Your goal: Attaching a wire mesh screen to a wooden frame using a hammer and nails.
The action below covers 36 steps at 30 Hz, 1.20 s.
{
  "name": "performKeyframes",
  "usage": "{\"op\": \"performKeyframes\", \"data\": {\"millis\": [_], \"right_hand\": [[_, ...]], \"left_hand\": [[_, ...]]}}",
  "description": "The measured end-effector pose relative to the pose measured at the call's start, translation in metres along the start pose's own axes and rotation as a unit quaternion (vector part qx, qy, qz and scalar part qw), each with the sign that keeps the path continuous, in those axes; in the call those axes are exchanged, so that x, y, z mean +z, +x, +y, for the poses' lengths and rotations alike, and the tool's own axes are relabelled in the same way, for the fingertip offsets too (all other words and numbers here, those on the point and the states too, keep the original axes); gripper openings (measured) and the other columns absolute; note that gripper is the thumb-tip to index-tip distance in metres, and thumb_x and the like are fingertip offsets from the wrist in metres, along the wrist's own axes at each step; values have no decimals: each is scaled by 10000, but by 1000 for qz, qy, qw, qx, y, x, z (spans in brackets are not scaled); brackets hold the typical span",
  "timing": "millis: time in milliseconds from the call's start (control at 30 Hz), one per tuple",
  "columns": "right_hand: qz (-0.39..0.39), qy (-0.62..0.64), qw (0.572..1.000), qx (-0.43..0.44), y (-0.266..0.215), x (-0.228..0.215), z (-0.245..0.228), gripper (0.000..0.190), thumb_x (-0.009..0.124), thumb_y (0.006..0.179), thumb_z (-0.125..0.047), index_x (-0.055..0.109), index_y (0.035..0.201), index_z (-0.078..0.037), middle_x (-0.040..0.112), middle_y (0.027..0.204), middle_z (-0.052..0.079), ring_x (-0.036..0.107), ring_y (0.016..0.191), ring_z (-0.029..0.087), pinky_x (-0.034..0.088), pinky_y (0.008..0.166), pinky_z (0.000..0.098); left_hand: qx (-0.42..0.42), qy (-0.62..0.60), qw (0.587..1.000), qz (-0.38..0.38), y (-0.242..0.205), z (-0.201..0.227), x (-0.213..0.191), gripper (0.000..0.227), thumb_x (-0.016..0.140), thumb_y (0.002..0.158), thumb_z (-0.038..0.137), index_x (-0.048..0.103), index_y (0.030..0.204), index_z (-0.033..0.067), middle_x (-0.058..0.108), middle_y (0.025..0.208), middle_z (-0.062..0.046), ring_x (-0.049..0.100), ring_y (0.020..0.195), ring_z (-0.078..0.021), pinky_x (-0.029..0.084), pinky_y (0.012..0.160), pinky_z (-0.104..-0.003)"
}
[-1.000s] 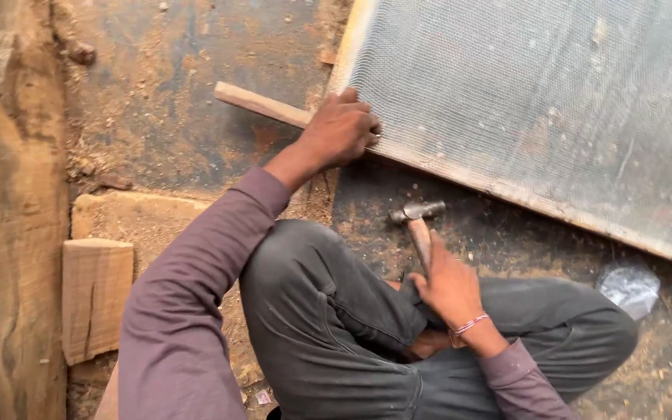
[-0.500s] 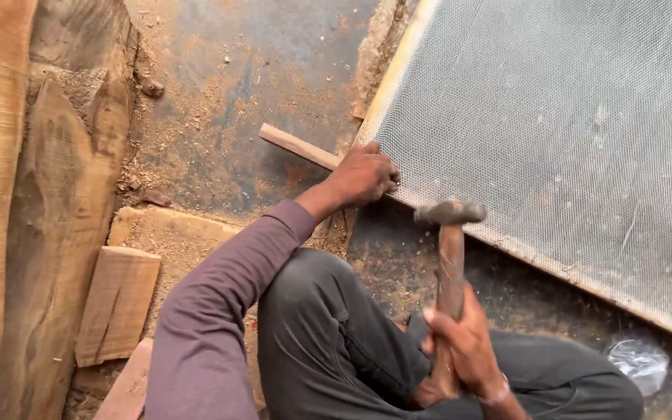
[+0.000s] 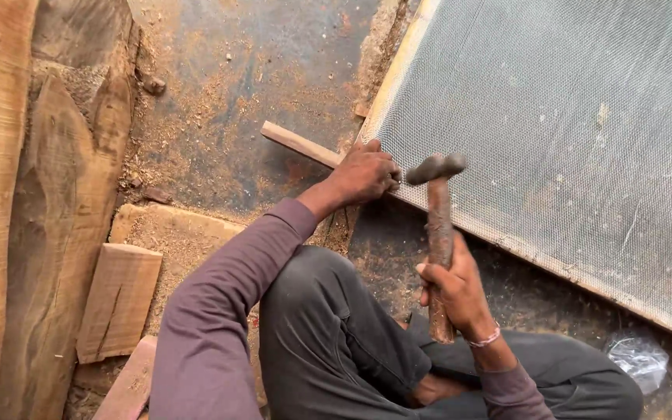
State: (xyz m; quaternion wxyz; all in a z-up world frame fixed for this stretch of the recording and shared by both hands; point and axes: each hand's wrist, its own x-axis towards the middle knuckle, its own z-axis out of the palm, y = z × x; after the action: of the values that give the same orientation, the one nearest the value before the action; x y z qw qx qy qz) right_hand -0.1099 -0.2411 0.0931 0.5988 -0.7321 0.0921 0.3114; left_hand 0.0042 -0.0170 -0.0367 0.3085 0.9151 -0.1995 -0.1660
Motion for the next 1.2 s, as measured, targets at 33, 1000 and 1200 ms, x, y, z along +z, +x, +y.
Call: {"op": "performKeyframes", "data": {"millis": [33,1000,1200], "right_hand": [[-1,0,1000,3,-2,2,-3,617,617,806,-51,389,1376,8,564,728,69,578,446,156,525,384,331],[12,-60,993,-99,-1,9,0,676,632,861,-125,341,1455,15,574,823,80,615,537,134,560,474,306],[25,-127,991,-35,-2,-2,-4,587,638,848,-147,404,1356,34,613,776,99,619,458,161,588,396,316]], "left_hand": [[-2,-2,1000,-2,-1,1,-1,175,703,933,270,785,1075,210,696,1006,9,520,1049,-236,384,952,-435],[-191,-7,945,267,-55,-56,-45,388,689,1018,437,588,1307,197,551,1263,-75,467,1189,-249,396,1095,-447],[-262,175,933,173,-45,-116,6,669,400,1072,657,302,1459,119,337,1492,-152,276,1447,-327,180,1213,-617]]}}
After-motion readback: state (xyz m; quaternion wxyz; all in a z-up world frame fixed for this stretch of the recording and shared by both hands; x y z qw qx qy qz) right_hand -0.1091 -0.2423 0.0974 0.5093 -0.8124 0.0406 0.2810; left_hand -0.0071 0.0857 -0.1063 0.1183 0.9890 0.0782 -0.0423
